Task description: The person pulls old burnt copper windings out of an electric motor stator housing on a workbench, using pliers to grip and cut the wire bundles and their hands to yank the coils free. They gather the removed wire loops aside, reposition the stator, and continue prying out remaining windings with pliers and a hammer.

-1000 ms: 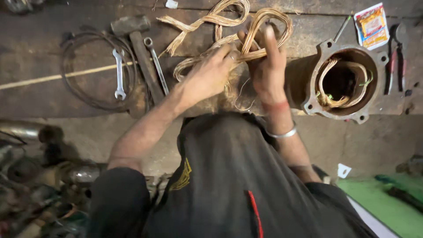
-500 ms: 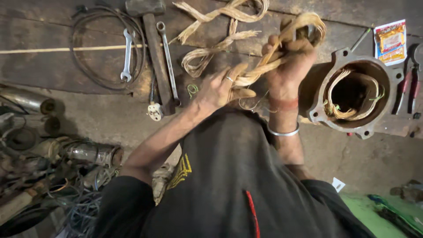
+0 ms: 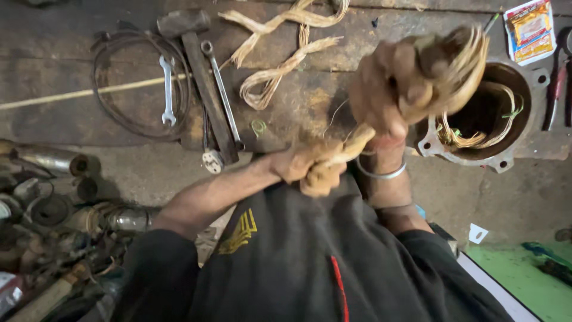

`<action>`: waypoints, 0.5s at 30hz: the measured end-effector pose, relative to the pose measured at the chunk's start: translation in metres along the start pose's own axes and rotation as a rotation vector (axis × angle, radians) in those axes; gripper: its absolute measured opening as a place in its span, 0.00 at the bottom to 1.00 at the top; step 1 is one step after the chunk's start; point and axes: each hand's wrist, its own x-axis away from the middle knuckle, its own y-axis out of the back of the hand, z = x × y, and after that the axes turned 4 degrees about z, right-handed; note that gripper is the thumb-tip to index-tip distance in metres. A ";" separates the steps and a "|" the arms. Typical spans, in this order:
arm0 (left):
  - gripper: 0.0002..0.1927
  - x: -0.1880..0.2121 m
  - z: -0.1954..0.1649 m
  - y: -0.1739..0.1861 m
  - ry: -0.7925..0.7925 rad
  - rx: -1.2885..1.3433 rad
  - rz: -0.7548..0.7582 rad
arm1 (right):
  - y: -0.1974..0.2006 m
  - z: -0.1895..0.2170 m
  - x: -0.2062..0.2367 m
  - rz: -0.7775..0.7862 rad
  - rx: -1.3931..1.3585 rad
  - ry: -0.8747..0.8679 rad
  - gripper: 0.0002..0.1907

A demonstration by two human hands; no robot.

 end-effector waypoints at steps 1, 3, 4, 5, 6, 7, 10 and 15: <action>0.31 0.000 0.000 0.000 0.043 0.042 0.066 | 0.001 -0.001 -0.003 0.066 -0.014 -0.028 0.16; 0.31 0.004 -0.011 0.003 0.084 0.093 0.092 | 0.005 -0.004 -0.003 -0.090 0.184 -0.019 0.14; 0.31 0.008 -0.023 0.007 0.110 0.108 0.107 | 0.007 -0.009 0.000 -0.293 0.406 0.020 0.13; 0.31 0.013 -0.040 0.013 0.136 -0.111 -0.140 | 0.010 -0.011 0.002 -0.494 0.624 0.055 0.14; 0.33 0.022 -0.060 0.018 0.157 -0.327 -0.391 | 0.018 -0.014 0.002 -0.682 0.604 0.036 0.13; 0.36 0.031 -0.079 0.022 0.175 -0.534 -0.642 | 0.030 -0.015 0.000 -0.882 0.581 0.021 0.12; 0.42 0.049 -0.136 0.028 0.113 -1.148 -0.967 | 0.054 -0.024 -0.006 -1.098 0.580 -0.037 0.12; 0.36 0.064 -0.185 0.021 -0.020 -1.694 -1.138 | 0.071 -0.029 -0.024 -1.157 0.950 -0.261 0.12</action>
